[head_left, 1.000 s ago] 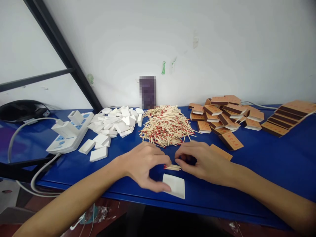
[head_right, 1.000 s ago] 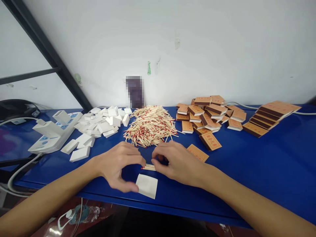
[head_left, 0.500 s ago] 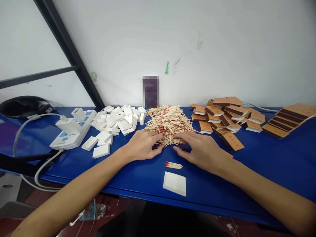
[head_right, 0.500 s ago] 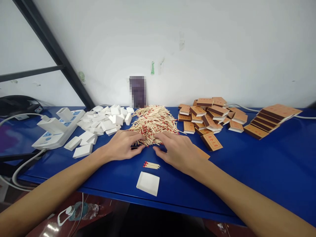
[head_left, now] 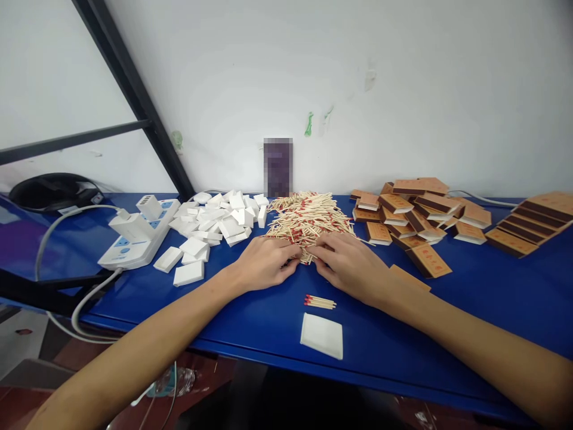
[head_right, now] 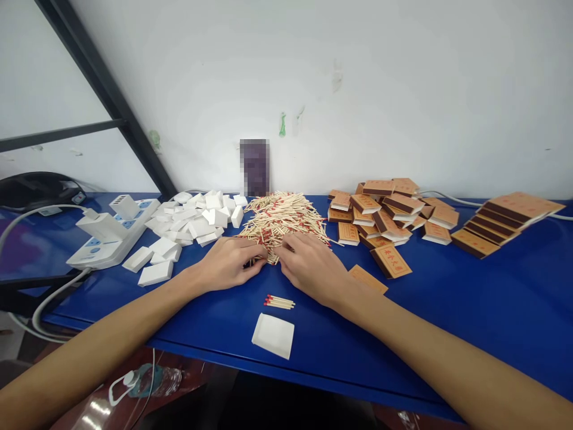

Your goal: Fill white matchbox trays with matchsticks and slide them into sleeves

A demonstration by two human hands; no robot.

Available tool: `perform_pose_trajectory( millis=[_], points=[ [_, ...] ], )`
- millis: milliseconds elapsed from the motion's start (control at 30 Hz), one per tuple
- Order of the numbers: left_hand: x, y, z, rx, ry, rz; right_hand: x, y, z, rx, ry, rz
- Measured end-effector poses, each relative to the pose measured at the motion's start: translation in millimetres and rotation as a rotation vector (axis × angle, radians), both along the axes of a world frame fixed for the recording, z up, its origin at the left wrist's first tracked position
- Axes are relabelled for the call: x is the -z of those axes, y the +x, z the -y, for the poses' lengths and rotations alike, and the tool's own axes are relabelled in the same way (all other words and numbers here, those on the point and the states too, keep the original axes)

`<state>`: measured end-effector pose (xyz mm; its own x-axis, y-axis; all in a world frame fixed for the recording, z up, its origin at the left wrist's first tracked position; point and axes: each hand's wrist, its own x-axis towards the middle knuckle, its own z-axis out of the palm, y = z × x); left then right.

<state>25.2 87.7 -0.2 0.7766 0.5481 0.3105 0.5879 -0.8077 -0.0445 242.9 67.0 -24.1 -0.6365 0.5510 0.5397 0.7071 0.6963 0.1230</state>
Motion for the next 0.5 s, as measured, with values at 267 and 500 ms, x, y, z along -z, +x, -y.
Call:
perform_pose_trajectory(
  millis=[267,500],
  points=[
    [0.9,-1.2,1.4,0.025,0.023,0.189,-3.6,7.4,-3.5,-0.081,0.050,-0.114],
    [-1.1,1.5,6.5,0.123,-0.041,0.338,-19.9,17.0,4.7,-0.090,-0.040,-0.465]
  ],
)
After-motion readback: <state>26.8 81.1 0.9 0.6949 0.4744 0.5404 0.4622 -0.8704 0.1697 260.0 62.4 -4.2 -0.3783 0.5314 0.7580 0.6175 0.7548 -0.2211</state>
